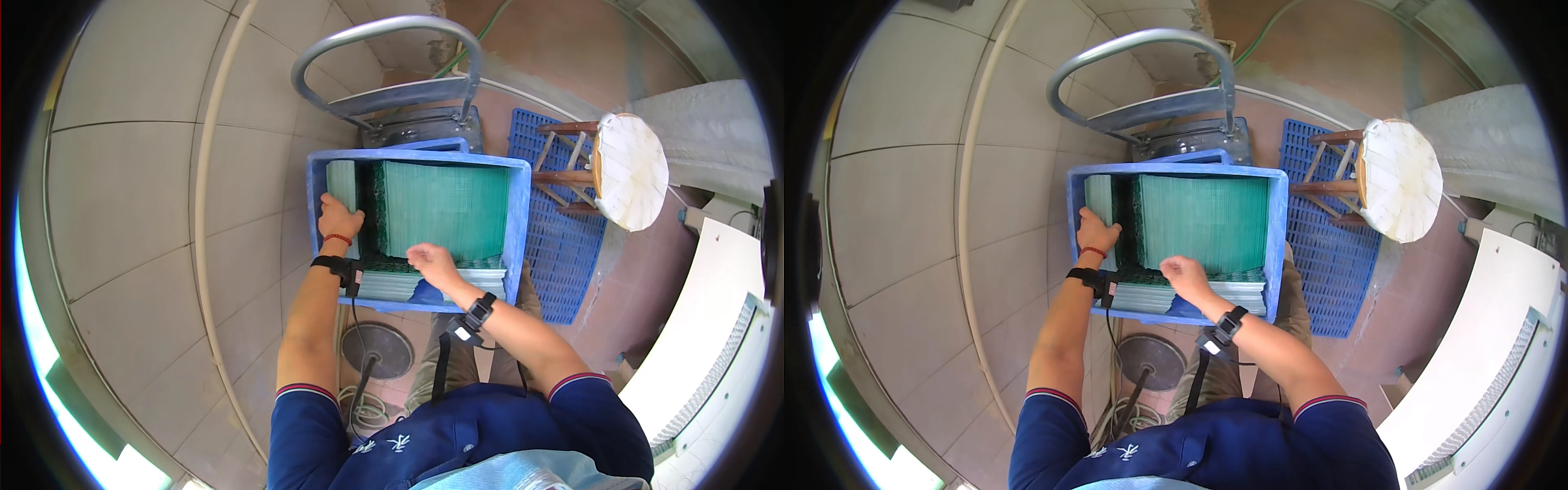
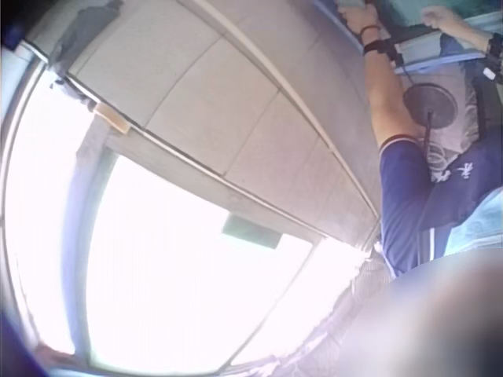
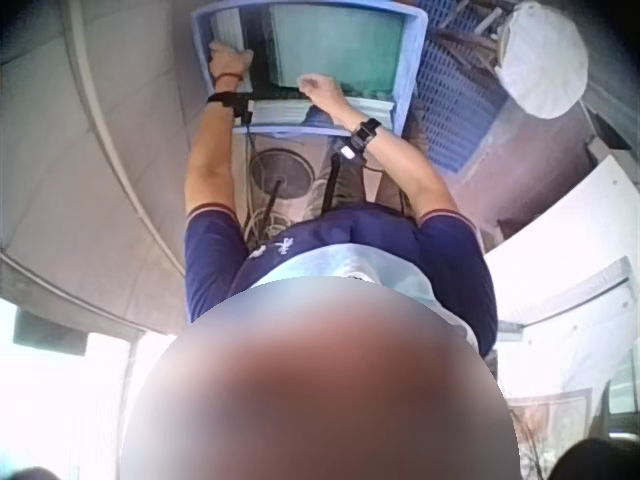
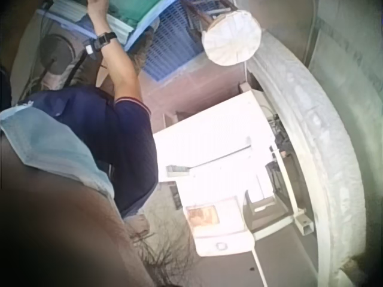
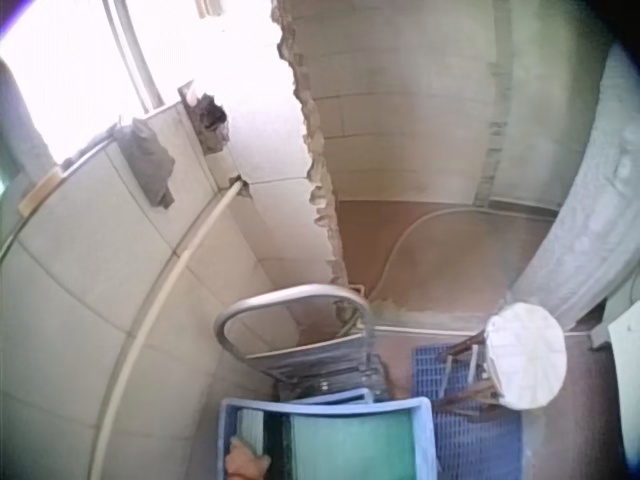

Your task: The recorder takes green perforated circuit boards from a storage bin and places them onto a specialized processing rack.

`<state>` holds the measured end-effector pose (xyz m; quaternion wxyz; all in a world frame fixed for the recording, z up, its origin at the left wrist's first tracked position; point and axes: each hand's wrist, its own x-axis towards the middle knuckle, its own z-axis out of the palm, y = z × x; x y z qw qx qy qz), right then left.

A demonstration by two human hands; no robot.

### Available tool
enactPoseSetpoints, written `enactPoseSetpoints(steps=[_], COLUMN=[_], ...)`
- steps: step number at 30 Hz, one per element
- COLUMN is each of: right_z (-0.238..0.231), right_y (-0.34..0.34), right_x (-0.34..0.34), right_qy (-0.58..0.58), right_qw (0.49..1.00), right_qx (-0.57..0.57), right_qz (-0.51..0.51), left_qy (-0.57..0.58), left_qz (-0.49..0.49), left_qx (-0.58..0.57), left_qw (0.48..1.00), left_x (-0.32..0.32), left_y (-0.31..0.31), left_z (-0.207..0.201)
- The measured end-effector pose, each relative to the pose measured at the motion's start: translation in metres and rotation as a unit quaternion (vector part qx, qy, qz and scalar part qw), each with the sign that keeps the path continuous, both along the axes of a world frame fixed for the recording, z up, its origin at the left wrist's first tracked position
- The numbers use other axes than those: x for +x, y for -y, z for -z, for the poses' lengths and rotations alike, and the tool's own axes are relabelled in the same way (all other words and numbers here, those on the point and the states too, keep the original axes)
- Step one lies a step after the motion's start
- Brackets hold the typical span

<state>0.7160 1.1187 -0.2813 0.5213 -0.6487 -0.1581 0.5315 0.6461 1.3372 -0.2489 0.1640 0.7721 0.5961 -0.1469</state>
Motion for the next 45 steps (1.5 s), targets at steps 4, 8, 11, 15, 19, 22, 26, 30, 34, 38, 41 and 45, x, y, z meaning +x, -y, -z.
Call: enactPoseSetpoints(steps=[4,8,11,15,19,22,26,30,34,38,41,45], right_z=[-0.007,-0.013,-0.020,-0.035,-0.035,-0.036,-0.054,-0.101,-0.139,-0.175,-0.216,-0.260], right_y=[0.032,0.058,0.064,0.063,0.051,0.025,-0.016,-0.012,0.022,0.079,0.106,0.130], right_x=[0.026,0.039,0.037,0.027,0.017,0.005,-0.020,-0.009,0.007,0.029,0.041,0.051], right_qy=[-0.045,-0.056,-0.068,-0.107,-0.101,-0.115,-0.254,-0.460,-0.336,-0.210,-0.135,-0.057], right_qw=[0.998,0.998,0.997,0.994,0.994,0.991,0.956,0.853,0.906,0.944,0.964,0.973], right_qx=[-0.028,-0.022,-0.017,0.002,0.028,0.054,0.141,0.246,0.241,0.208,0.156,0.115], right_qz=[0.016,0.026,0.011,0.001,-0.021,-0.035,-0.029,0.027,0.093,0.148,0.166,0.190], left_qy=[0.004,0.013,0.039,0.064,0.094,0.176,0.333,0.413,0.461,0.502,0.499,0.483], left_qz=[-0.028,-0.039,-0.015,0.041,0.067,0.067,0.013,-0.022,-0.019,-0.061,-0.078,-0.057], left_qx=[-0.029,-0.055,-0.064,-0.076,-0.103,-0.135,-0.235,-0.310,-0.402,-0.527,-0.604,-0.638], left_qw=[0.999,0.998,0.997,0.994,0.988,0.973,0.913,0.856,0.791,0.683,0.617,0.597], left_x=[-0.008,-0.008,-0.016,-0.024,-0.031,-0.036,-0.046,-0.036,-0.020,0.003,0.017,0.032], left_y=[-0.017,-0.022,-0.026,-0.023,-0.016,-0.005,0.017,0.048,0.067,0.104,0.128,0.141], left_z=[-0.014,-0.034,-0.050,-0.083,-0.128,-0.158,-0.185,-0.215,-0.220,-0.214,-0.241,-0.268])
